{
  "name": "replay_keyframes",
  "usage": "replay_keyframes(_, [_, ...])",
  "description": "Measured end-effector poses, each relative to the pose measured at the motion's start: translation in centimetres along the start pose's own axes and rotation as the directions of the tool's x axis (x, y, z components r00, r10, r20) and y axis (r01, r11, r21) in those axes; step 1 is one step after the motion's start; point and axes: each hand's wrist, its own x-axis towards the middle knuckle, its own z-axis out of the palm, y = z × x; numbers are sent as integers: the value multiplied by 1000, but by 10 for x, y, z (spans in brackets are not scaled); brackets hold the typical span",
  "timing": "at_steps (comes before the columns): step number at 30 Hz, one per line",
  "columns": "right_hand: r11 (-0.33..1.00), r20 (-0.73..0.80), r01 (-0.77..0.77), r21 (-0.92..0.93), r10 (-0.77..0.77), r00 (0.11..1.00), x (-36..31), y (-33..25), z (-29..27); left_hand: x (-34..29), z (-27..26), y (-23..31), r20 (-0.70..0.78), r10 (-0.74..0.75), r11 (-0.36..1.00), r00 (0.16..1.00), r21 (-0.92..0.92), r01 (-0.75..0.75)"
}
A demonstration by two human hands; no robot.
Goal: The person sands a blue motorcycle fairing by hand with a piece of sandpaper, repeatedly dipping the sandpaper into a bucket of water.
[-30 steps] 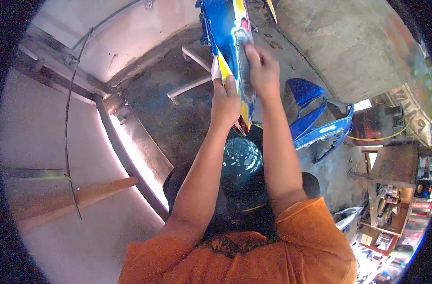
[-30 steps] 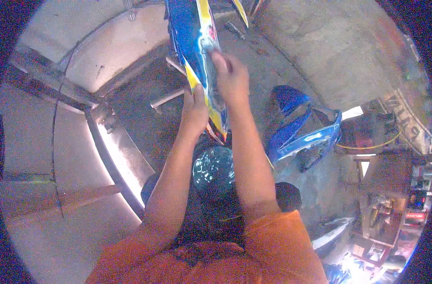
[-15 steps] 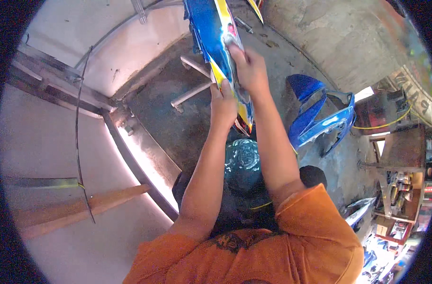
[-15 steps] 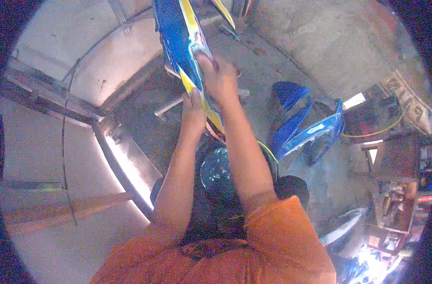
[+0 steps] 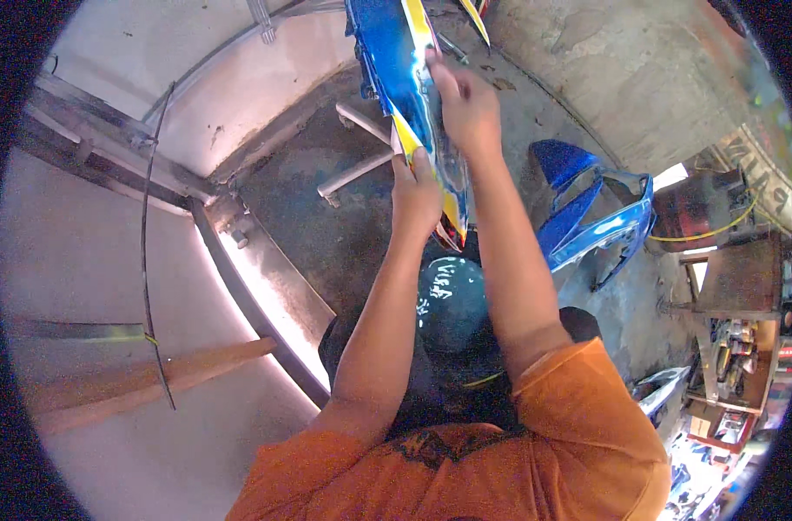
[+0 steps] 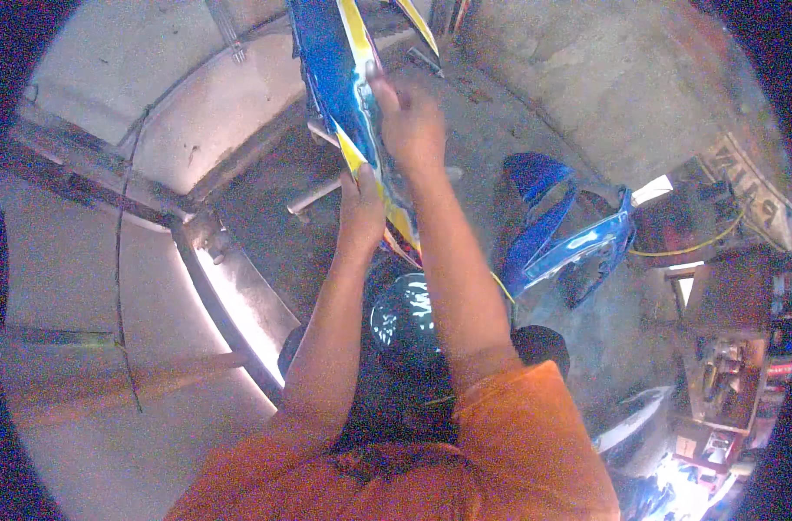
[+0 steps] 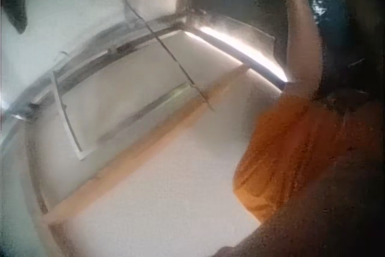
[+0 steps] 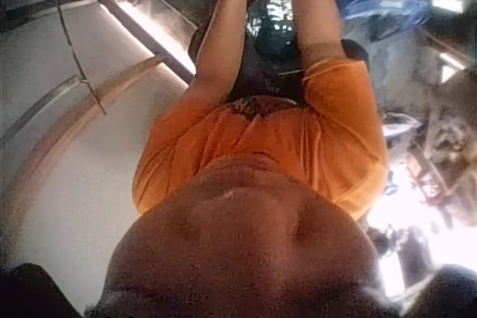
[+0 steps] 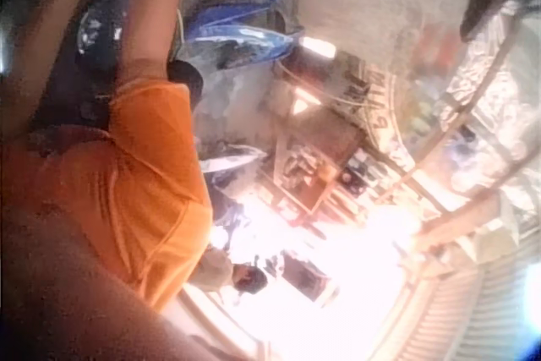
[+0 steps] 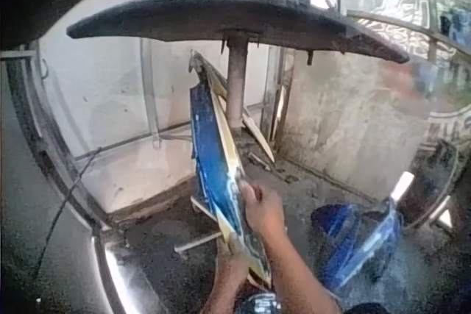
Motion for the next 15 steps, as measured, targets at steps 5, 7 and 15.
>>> replay_keyframes(5, [981,-24,-72,180,77,997,-126,84,-2,-2,5,2,-23,40,991,999,-125,-43])
replay_keyframes(7, [989,-44,-74,130,80,996,-108,60,-1,-8,0,6,-42,29,997,999,-64,-32])
replay_keyframes(15, [993,2,-40,-114,41,999,-8,-11,10,-10,-6,13,4,-46,999,999,-24,46])
